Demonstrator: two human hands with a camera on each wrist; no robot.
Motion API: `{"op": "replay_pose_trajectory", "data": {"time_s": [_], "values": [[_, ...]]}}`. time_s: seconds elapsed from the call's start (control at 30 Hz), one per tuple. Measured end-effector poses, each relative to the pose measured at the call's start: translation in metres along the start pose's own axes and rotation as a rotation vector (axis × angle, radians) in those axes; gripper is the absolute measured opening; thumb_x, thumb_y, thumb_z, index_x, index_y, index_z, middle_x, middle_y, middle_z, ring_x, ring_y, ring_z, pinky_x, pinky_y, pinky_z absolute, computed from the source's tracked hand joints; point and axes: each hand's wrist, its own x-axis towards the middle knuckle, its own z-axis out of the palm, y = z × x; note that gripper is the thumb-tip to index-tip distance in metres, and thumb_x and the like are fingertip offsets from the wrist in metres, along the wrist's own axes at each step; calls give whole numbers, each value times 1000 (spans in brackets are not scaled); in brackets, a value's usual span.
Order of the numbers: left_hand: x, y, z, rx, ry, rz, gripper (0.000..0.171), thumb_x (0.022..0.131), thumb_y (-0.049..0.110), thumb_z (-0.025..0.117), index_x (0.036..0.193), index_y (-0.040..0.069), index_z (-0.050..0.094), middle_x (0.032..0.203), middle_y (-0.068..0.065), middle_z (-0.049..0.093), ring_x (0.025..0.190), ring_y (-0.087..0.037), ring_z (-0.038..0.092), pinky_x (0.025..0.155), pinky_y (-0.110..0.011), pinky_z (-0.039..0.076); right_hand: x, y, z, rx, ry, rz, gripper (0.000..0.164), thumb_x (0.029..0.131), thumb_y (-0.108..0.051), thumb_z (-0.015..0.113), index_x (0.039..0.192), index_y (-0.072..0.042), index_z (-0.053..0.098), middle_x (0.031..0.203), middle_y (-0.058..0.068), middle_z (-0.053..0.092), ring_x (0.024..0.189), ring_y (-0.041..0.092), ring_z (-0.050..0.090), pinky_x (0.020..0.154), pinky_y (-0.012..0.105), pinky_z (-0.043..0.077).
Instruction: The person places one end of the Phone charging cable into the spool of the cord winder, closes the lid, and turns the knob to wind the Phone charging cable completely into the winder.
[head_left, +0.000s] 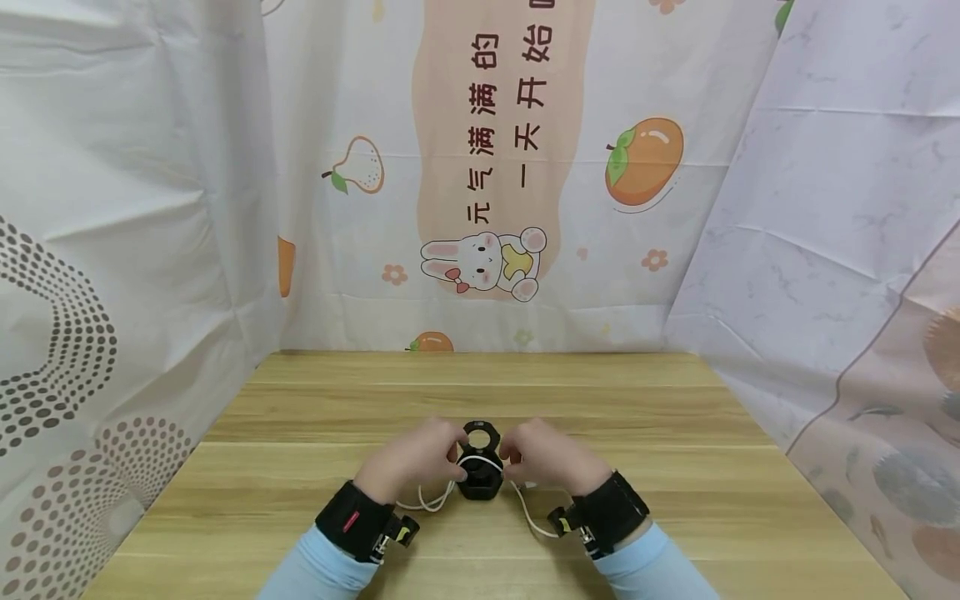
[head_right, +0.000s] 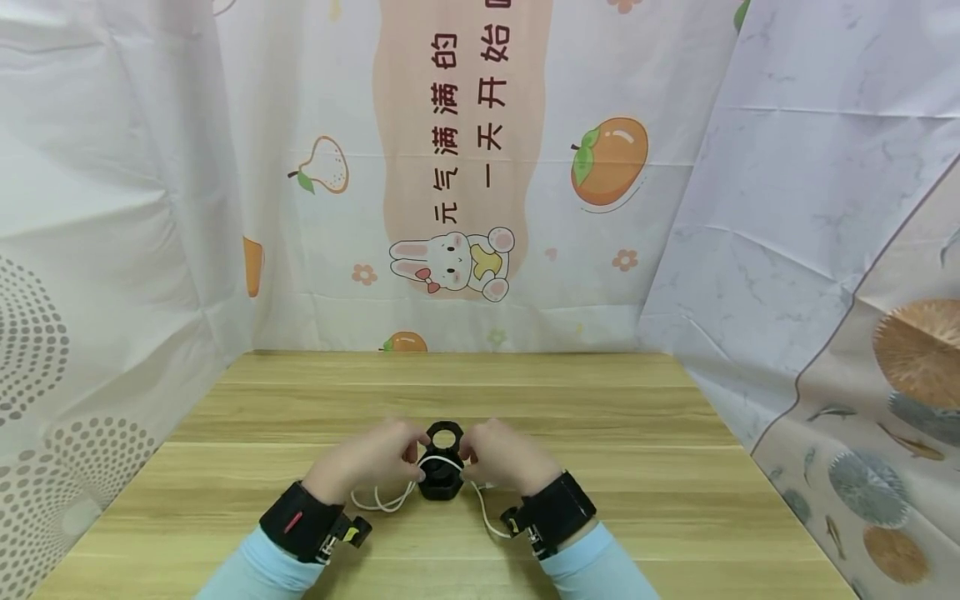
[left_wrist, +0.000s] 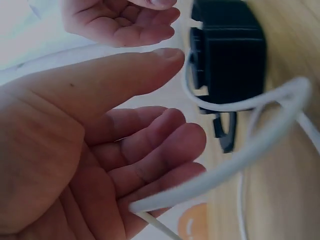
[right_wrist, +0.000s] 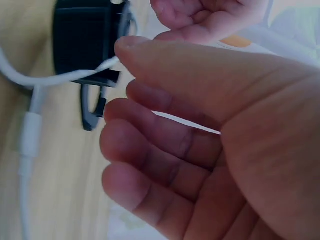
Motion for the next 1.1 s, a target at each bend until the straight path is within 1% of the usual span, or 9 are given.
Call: {"op": "replay_pose_trajectory", "data": {"time_s": [0.07,0.1,0.2,0.3,0.43,0.53,0.67,0.83,1.1], "values": [[1,-3,2,-12,-14,-5,40,84,17,85,119,3,71,75,10,58,66,-5,55,62,-25,48,1,1,4,18,-21,26,11,80,-4,78,88,-10,73,67,-11,55,58,3,47,56,24,45],[1,-5,3,-17,-17,3,39,83,16,86,117,4,71,75,10,59,67,-5,56,63,-25,49,2,2,5,23,-28,33,13,80,-4,78,90,-9,74,67,-11,56,59,3,48,56,24,45],[1,-9,4,-37,-23,29,30,82,16,86,108,7,73,75,9,59,66,-5,54,62,-25,47,3,3,7,40,-51,39,16,79,-4,79,93,-9,73,70,-11,59,60,2,51,56,24,46],[2,-13,4,-47,-32,52,20,81,15,87,95,13,72,72,9,59,65,-5,52,60,-25,46,3,3,9,47,-68,22,21,81,-4,81,98,-12,71,75,-12,63,66,1,57,60,23,49],[3,-16,5,-31,-42,75,19,80,14,87,89,17,71,72,11,58,66,-4,52,60,-25,46,4,3,9,49,-75,-4,26,81,-6,84,101,-17,70,80,-12,64,72,1,59,65,23,50],[3,-17,6,-16,-44,87,18,81,14,86,88,18,70,73,12,58,66,-4,53,61,-24,46,5,3,9,49,-80,-14,25,82,-8,85,100,-18,71,78,-13,63,71,2,58,64,23,50],[4,-18,7,-7,-47,96,17,82,14,85,86,18,70,72,12,57,66,-4,53,61,-24,46,5,2,9,42,-83,-26,21,83,-8,84,98,-16,72,77,-13,62,68,2,57,62,23,49],[4,-17,7,-6,-51,100,16,83,13,85,85,19,70,71,13,58,66,-3,53,61,-24,47,5,3,9,40,-75,-33,16,82,-7,84,92,-15,73,75,-13,62,67,2,56,61,23,49],[4,-14,7,-3,-49,125,21,81,11,85,78,23,69,71,15,60,66,-2,54,61,-23,47,7,6,12,35,-60,-43,16,79,-6,84,85,-17,73,68,-14,58,60,0,50,55,21,45]]}}
